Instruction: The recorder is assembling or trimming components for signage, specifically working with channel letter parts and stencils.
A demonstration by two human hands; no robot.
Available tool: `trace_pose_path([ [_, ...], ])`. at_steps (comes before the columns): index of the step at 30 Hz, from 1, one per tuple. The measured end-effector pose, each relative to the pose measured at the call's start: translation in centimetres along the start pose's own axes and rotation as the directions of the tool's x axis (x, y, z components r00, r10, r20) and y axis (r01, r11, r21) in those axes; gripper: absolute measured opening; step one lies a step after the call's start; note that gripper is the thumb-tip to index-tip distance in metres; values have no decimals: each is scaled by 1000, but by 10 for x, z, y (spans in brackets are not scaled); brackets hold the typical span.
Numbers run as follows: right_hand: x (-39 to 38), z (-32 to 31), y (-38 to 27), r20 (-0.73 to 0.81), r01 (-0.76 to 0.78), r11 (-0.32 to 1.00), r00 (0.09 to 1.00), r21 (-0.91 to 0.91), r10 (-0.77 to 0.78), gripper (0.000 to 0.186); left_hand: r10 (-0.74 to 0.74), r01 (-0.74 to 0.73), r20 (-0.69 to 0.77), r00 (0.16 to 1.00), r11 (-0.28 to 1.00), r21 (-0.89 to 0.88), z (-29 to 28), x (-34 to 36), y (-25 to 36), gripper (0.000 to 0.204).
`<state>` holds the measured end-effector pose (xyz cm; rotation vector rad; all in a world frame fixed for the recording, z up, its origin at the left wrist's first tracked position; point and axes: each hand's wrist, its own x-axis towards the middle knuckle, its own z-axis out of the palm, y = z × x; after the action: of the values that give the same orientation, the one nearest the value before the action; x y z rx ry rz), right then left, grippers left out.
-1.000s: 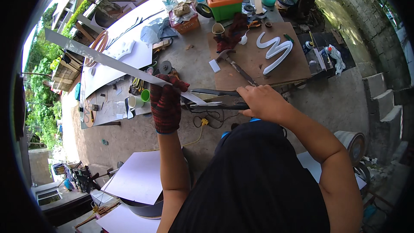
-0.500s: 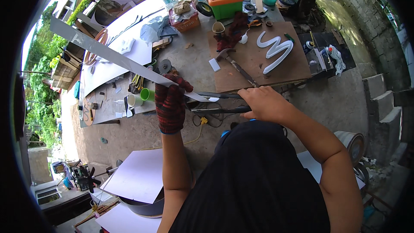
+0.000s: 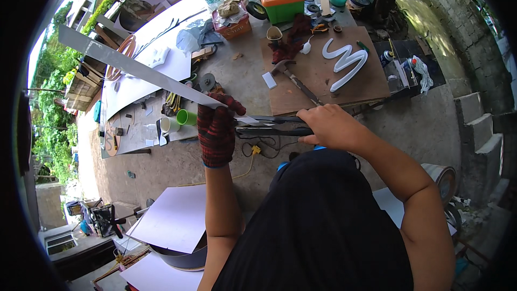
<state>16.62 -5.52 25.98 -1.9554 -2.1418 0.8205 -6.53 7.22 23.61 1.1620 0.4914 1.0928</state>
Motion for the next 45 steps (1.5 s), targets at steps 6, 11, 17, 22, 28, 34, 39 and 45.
trace_pose_path([
  [6,1,-3,0,14,-15,1000,1000,12,15,47,11,-11,12,1000,1000,5,3,0,0,19],
  [11,3,-5,2,14,-24,999,1000,23,24,47,2,-3,20,1000,1000,15,2,1,3,22],
  [17,1,-3,7,-45,6,999,999,41,-4,42,0,-1,59,998,1000,20,6,3,2,43],
  [22,0,2,10,-84,19,999,996,47,-15,38,-92,89,81,992,996,31,0,-3,-9,63],
  [28,-1,11,14,-43,-21,998,999,52,23,45,-130,124,32,991,980,153,-11,-13,-17,66],
  [34,-2,9,12,-88,6,999,996,44,-3,39,-5,24,-72,997,964,265,-32,-24,-30,64],
  [39,-1,8,12,-94,18,999,995,27,-16,40,-40,66,-84,996,937,342,-28,-31,-28,64],
  [45,-1,9,10,-92,26,999,995,34,-23,44,151,-43,-158,976,842,538,-40,-42,-50,72],
])
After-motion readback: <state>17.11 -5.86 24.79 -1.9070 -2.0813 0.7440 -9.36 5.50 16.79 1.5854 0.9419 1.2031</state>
